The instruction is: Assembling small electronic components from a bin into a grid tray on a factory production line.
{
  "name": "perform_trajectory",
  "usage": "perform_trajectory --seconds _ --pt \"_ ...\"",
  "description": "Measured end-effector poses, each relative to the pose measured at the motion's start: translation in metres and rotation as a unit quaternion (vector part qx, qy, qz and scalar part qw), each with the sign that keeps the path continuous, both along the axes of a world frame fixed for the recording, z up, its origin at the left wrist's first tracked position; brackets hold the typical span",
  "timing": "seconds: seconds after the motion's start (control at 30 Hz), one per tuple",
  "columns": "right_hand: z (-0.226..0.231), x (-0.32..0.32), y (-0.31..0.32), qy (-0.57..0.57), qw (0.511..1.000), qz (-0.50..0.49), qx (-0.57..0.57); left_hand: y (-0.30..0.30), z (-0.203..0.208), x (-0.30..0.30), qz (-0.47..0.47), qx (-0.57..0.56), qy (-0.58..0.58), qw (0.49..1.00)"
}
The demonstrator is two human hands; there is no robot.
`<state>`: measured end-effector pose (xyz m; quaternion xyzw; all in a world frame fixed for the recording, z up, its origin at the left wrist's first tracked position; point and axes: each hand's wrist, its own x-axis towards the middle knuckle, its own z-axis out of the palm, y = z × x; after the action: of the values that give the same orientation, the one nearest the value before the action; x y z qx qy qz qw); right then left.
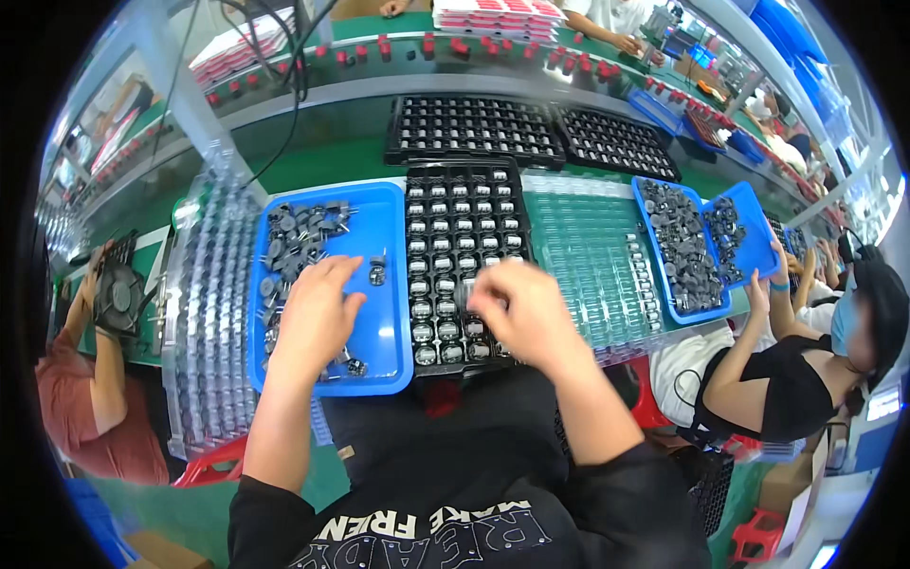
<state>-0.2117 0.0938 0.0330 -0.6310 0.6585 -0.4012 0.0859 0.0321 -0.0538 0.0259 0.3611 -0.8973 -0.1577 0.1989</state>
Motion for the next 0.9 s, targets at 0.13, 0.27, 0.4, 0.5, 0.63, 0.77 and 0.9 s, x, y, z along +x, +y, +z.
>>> perform_trajectory --seconds 0.13,0.27,0.4,0.5,0.63,0.77,0.9 --pt "0.0 -0.072 -0.094 0.12 0.989 -0.085 -0.009 -0.019 -0.02 -0.032 -0.03 -0.028 -0.073 0.997" --pt "-0.024 -0.123 -0.157 0.228 0.965 -0.108 0.075 -0.027 -0.03 -0.05 -0.025 -0.025 -0.091 0.995" --pt "-0.034 -0.133 -0.177 0.287 0.95 -0.062 0.105 -0.031 -0.027 -0.05 -0.02 -0.002 -0.088 0.996" --pt "-0.049 -0.128 -0.183 0.268 0.956 -0.089 0.074 -0.034 -0.022 -0.045 -0.011 0.036 -0.06 0.997" --pt "-0.046 -0.121 -0.155 0.224 0.966 -0.121 0.044 -0.038 -0.029 -0.043 0.001 0.074 -0.014 0.997" --pt "-0.005 -0.101 -0.062 0.101 0.988 -0.114 0.014 -0.027 -0.011 -0.04 0.023 0.048 0.013 0.998" --pt "-0.002 -0.128 0.076 0.056 0.955 -0.259 0.133 -0.019 -0.01 -0.033 0.047 0.009 0.065 0.997"
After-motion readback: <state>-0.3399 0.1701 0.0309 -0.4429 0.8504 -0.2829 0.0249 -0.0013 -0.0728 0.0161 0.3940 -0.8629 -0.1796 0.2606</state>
